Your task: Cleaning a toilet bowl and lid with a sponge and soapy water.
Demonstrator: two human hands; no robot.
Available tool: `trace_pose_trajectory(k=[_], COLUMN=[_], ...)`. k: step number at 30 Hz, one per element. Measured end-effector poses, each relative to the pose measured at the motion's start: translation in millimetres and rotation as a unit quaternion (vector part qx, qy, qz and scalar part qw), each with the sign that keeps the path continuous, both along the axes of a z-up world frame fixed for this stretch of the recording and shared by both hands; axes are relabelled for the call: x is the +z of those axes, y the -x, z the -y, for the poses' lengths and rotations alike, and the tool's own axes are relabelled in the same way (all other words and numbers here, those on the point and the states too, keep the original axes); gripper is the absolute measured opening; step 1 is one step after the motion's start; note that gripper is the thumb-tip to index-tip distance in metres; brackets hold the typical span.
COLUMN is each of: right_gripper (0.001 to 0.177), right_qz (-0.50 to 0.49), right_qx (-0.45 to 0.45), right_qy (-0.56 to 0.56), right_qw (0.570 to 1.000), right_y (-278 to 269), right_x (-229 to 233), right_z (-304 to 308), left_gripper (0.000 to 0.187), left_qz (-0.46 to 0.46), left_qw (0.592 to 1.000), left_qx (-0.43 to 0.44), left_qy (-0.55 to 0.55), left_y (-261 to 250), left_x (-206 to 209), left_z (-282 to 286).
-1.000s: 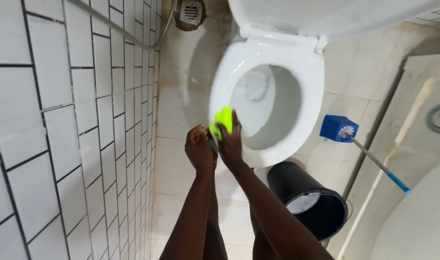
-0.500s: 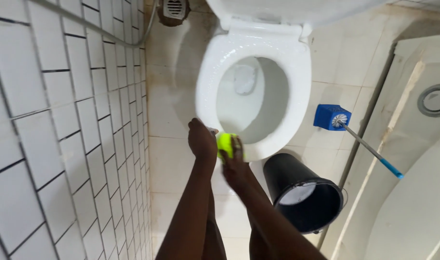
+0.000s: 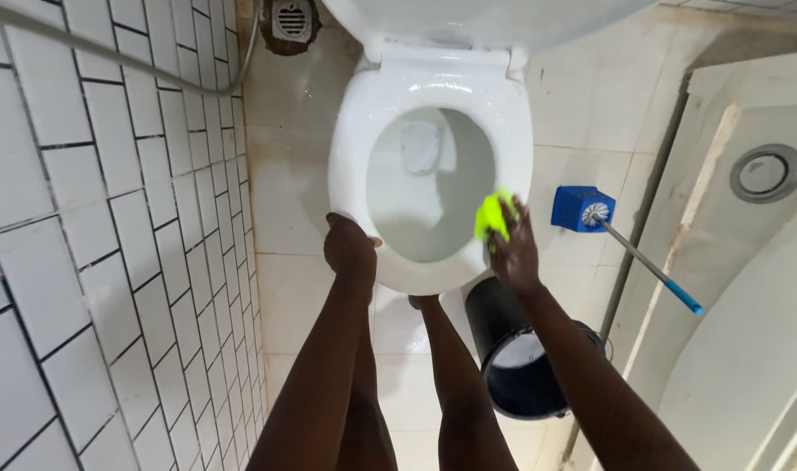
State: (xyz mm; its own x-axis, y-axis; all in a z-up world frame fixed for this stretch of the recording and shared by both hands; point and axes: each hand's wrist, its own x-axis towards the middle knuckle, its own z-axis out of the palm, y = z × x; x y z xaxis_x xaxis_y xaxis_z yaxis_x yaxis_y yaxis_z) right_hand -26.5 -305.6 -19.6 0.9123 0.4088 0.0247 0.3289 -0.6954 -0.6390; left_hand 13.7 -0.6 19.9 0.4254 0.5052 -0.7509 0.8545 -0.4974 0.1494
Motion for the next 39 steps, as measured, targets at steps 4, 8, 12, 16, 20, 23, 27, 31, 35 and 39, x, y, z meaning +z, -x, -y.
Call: trace_pose_trajectory(k=[4, 8, 12, 16, 20, 23, 27, 31, 35, 39], right_gripper=[0.025, 0.067, 0.041, 0.058, 0.066, 0.068, 0.065, 0.063, 0.065, 0.068], right_qz=[0.073, 0.145, 0.106, 0.086, 0.109, 0.081, 0.111, 0.070, 0.029, 0.067], right_qx=[-0.146, -0.234, -0.370, -0.418, -0.302, -0.216, -0.290, -0.354, -0.405, -0.334], right_qy=[0.058, 0.014, 0.101, 0.085, 0.008, 0.050, 0.097, 0.154, 0.099, 0.053], right_qw=[0.985, 0.961, 0.917, 0.900, 0.947, 0.972, 0.946, 0.920, 0.908, 0.939], right_y=[24, 75, 82, -6, -101, -93, 1, 74, 33, -45], right_x=[-15, 3, -48, -48, -19, -36, -79, -72, -71, -68], right_z=[-44, -124, -126, -83, -60, -40, -46, -70, -57, -21], left_gripper=[0.025, 0.060, 0.048, 0.031, 0.017, 0.024, 0.044, 0.032, 0.013, 0.049], left_qz=[-0.054, -0.022, -0.034, -0.066, -0.054, -0.031, -0.025, -0.078, -0.024, -0.056], left_qw=[0.990, 0.999, 0.999, 0.997, 0.995, 0.984, 0.994, 0.997, 0.992, 0.997], left_qx=[0.123, -0.014, 0.013, 0.045, 0.086, 0.169, 0.102, 0.029, 0.124, -0.007], left_qy=[0.038, -0.041, -0.023, -0.001, 0.016, 0.036, -0.035, -0.011, -0.001, -0.059], left_y=[-15, 12, 4, -18, -16, 20, 8, -24, -7, -12], left_x=[11, -38, -30, 7, -3, -51, -53, 17, -23, -15], left_z=[1, 0, -1, 3, 1, -5, -7, 5, 1, 1])
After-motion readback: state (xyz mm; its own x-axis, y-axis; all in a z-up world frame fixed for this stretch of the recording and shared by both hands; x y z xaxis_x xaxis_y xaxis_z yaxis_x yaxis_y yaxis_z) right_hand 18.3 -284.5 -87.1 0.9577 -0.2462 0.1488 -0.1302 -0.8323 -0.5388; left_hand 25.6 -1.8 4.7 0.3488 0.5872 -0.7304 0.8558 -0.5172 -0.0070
